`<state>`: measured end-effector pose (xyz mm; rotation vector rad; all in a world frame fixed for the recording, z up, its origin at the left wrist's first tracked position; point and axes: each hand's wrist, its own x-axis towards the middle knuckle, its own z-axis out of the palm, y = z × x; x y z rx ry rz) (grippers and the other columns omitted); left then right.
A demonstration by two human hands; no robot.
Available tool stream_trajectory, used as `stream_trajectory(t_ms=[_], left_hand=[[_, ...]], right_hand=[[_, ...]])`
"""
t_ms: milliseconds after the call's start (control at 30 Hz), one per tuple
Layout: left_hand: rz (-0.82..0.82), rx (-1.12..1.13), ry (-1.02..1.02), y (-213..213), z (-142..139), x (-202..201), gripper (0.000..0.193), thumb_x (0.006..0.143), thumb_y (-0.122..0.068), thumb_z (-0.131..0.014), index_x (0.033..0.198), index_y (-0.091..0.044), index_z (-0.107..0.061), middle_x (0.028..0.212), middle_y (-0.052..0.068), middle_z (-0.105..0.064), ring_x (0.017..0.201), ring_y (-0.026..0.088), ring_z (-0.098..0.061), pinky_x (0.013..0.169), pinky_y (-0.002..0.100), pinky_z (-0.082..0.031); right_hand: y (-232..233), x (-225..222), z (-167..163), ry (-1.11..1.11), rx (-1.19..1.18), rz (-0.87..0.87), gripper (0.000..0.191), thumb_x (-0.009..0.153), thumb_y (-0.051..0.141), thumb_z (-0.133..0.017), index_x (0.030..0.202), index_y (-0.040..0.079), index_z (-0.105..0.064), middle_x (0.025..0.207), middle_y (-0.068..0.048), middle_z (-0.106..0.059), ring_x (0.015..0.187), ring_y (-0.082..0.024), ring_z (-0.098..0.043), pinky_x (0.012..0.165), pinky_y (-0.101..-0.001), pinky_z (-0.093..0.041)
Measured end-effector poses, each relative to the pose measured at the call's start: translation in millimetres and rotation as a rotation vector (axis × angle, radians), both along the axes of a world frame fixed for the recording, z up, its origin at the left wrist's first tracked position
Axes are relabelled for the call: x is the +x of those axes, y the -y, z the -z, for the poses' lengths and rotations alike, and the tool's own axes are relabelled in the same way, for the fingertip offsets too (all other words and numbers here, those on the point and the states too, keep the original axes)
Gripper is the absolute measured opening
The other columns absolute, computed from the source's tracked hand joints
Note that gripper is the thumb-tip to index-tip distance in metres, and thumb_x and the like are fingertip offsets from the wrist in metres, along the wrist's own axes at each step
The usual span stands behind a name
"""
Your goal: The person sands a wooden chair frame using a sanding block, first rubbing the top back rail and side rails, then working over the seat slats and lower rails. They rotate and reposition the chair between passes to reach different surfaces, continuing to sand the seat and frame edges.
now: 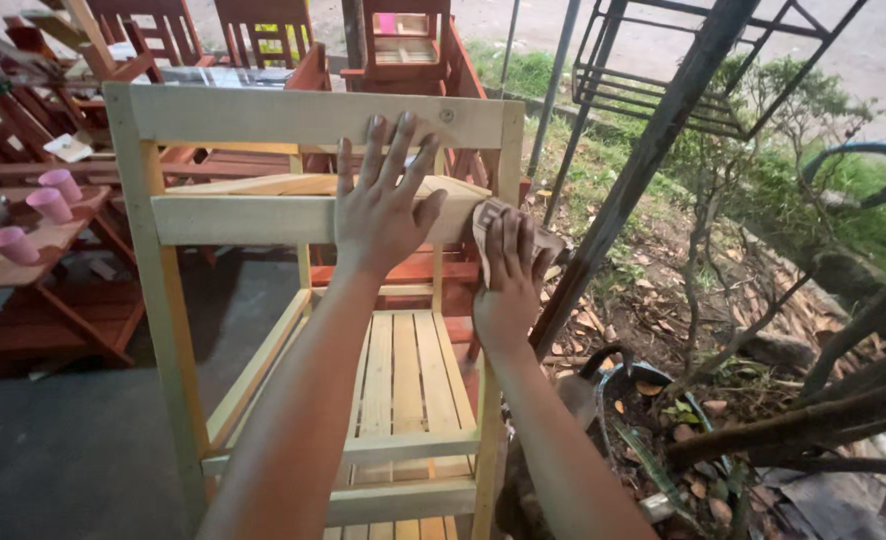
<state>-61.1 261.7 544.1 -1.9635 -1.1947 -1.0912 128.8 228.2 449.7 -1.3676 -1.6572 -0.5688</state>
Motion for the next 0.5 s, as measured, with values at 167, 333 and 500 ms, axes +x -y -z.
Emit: stream_trajectory(t_ms=[167, 333, 500], left_hand=[[0.001, -0.009, 0.011, -1, -3, -1, 0.059, 0.104, -0.05, -0.06, 0.157, -0.025, -0.051, 0.17, 0.006, -0.032, 0.158, 0.031, -0.022, 0.126, 0.061, -0.01], [0.002, -0.016, 0.012, -1, -8, -2, 0.062, 0.101, -0.049, -0.061, 0.158, -0.028, -0.048, 0.17, 0.004, -0.031, 0.158, 0.031, -0.023, 0.127, 0.061, -0.011], [-0.016, 0.003, 0.002, -1, -10, -1, 0.063, 0.1, -0.048, -0.061, 0.159, -0.029, -0.047, 0.17, 0.003, -0.03, 0.158, 0.031, -0.024, 0.127, 0.06, -0.011]], right_hand=[[-36, 5, -39, 0.027, 0.135, -0.116, 0.059, 0.102, 0.004, -0.056, 0.159, 0.016, -0.045, 0.169, -0.008, -0.035, 0.16, -0.033, -0.023, 0.128, -0.0611, -0.016], [-7, -6, -23, 0.069, 0.005, 0.035, 0.075, 0.093, -0.005, -0.051, 0.163, 0.019, -0.046, 0.172, -0.006, -0.035, 0.162, -0.031, -0.025, 0.131, -0.058, -0.012], [-4, -4, -24, 0.041, 0.054, -0.074, 0.066, 0.097, 0.002, -0.056, 0.16, 0.019, -0.044, 0.168, -0.005, -0.034, 0.158, -0.033, -0.024, 0.126, -0.0613, -0.01]])
